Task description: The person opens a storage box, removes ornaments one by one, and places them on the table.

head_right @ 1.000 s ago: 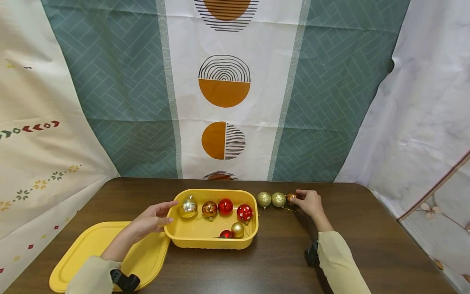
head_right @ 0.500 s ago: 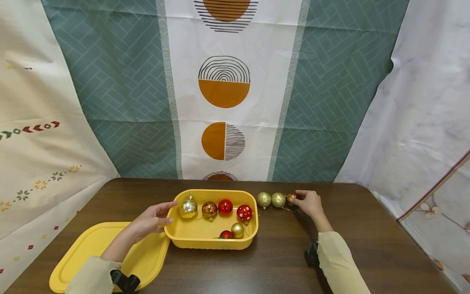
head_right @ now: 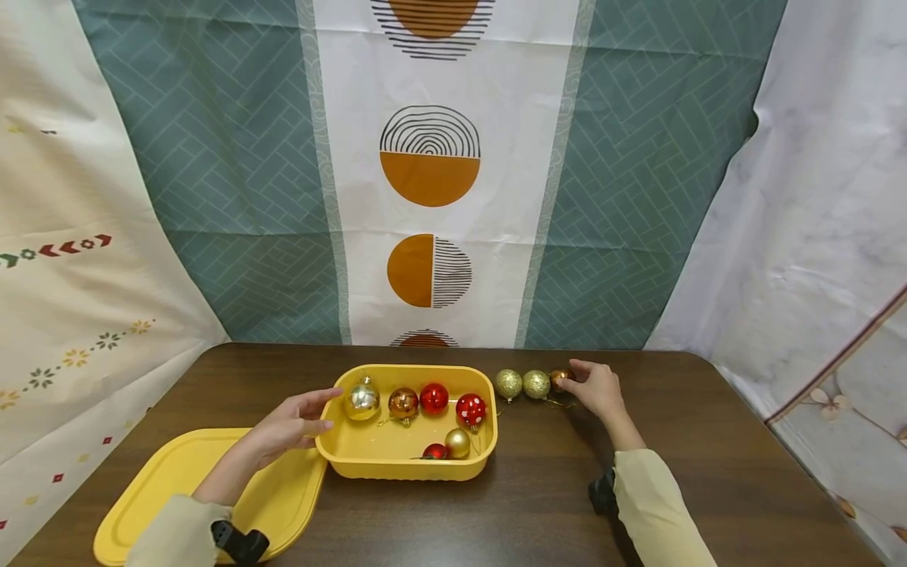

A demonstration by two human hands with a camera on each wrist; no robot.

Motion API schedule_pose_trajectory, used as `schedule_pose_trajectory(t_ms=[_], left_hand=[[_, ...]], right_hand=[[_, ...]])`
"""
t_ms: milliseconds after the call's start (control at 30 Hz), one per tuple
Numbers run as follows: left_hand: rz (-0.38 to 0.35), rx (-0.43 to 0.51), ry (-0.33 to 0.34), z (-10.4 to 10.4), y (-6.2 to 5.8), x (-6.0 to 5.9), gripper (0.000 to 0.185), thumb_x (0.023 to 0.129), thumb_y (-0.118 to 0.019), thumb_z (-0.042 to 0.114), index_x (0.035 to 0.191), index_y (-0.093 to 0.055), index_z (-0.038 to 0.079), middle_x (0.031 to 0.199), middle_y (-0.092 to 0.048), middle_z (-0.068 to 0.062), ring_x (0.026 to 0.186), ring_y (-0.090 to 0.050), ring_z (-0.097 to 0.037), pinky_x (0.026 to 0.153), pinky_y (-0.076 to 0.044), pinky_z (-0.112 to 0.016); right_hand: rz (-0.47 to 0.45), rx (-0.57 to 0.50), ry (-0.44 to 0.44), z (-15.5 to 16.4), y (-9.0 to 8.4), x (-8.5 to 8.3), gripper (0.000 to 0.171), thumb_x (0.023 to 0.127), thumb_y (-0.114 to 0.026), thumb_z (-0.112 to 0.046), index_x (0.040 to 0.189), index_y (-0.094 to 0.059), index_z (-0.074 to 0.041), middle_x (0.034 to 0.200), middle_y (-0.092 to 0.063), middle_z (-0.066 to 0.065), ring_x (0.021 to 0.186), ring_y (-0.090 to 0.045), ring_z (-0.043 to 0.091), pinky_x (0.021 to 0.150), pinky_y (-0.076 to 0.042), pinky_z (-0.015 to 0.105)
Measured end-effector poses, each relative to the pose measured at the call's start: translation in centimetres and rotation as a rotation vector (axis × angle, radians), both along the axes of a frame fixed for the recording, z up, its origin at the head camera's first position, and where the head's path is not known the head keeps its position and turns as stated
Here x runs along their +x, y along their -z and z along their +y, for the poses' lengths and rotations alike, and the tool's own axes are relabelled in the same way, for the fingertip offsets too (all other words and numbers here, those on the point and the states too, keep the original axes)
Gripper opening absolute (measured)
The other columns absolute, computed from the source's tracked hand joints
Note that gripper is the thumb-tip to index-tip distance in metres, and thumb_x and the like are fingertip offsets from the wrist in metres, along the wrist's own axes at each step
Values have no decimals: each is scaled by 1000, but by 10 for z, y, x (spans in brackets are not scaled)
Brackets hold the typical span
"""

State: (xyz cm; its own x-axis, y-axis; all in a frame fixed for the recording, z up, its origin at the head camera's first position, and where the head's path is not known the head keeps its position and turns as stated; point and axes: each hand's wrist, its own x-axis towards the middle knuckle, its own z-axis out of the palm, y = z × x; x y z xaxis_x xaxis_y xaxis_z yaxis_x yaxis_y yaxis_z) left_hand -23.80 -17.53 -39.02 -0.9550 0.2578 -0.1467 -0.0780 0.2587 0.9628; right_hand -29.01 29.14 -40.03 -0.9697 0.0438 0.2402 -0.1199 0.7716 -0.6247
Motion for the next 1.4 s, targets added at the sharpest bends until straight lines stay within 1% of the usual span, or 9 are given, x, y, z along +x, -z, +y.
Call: schedule_pose_trajectory(t_ms=[167, 300, 467, 600, 733, 900, 1067, 1233, 1400], left_hand=[[0, 3, -2, 0, -2, 2, 53, 86, -53, -5, 136, -38, -1, 135, -37, -29, 112, -49, -38, 81, -51, -43], [2, 4, 5, -1, -2, 2, 53, 86, -53, -5, 136, -37, -1, 135, -37, -29, 113, -49, -38, 82, -51, -43], [2, 6, 6, 0, -2, 1, 53, 86, -53, -5, 136, -37, -2, 133, -38, -29, 111, -51, -37, 81, -51, -43], [-1, 1, 1, 1, -2, 1, 52, 86, -53, -5, 136, -38, -1, 133, -39, -29, 112, -50, -37, 81, -51, -43], [-1, -4, -2, 1, -1, 1, 52, 86, -53, -5, 136, -38, -1, 134, -38, -28, 114, -48, -39, 82, -51, -43], [0, 2, 3, 1, -1, 1, 53, 86, -53, -5, 136, -37, -2, 134, -38, -29, 114, -48, -39, 82, -51, -43], [-1, 4, 4, 1, -1, 1, 53, 86, -53, -5, 136, -37, -2, 133, -39, -28, 112, -50, -38, 81, -51, -42], [2, 6, 8, 0, -1, 1, 53, 86, -53, -5, 136, -37, -2, 134, -38, -29, 112, -50, -38, 81, -51, -43], [2, 7, 15, 0, 0, 1, 53, 86, -53, -4, 136, -36, -2, 135, -37, -29, 113, -49, -38, 82, -50, -44]], right_hand=[[35, -11, -53, -14, -14, 8, 51, 81, -69, -20, 120, -54, 9, 115, -57, 27, 99, -59, 38, 78, -50, 45], [70, -14, -121, -31, -23, 16, 49, 81, -68, -16, 121, -53, 8, 117, -56, 27, 100, -58, 40, 79, -51, 44], [107, -37, -209, -55, -31, 26, 47, 79, -71, -15, 118, -57, 7, 115, -58, 25, 100, -59, 38, 81, -50, 44], [88, -89, -288, -74, -35, 33, 46, 77, -72, -13, 116, -58, 6, 117, -58, 23, 106, -56, 36, 85, -48, 43], [47, -117, -386, -92, -37, 41, 47, 76, -73, -13, 117, -58, 7, 117, -58, 23, 105, -57, 36, 84, -48, 42], [20, -99, -516, -112, -38, 49, 46, 77, -72, -12, 115, -57, 9, 112, -59, 23, 103, -58, 35, 85, -48, 44], [29, -15, -614, -128, -36, 55, 42, 76, -72, -12, 112, -61, 6, 108, -63, 19, 99, -60, 30, 82, -51, 39], [39, 60, -718, -139, -30, 54, 41, 76, -73, -16, 110, -63, 5, 105, -65, 15, 91, -62, 27, 75, -52, 32], [-18, 103, -804, -147, -23, 51, 40, 76, -73, -18, 109, -64, 4, 101, -66, 13, 84, -60, 22, 73, -51, 30]])
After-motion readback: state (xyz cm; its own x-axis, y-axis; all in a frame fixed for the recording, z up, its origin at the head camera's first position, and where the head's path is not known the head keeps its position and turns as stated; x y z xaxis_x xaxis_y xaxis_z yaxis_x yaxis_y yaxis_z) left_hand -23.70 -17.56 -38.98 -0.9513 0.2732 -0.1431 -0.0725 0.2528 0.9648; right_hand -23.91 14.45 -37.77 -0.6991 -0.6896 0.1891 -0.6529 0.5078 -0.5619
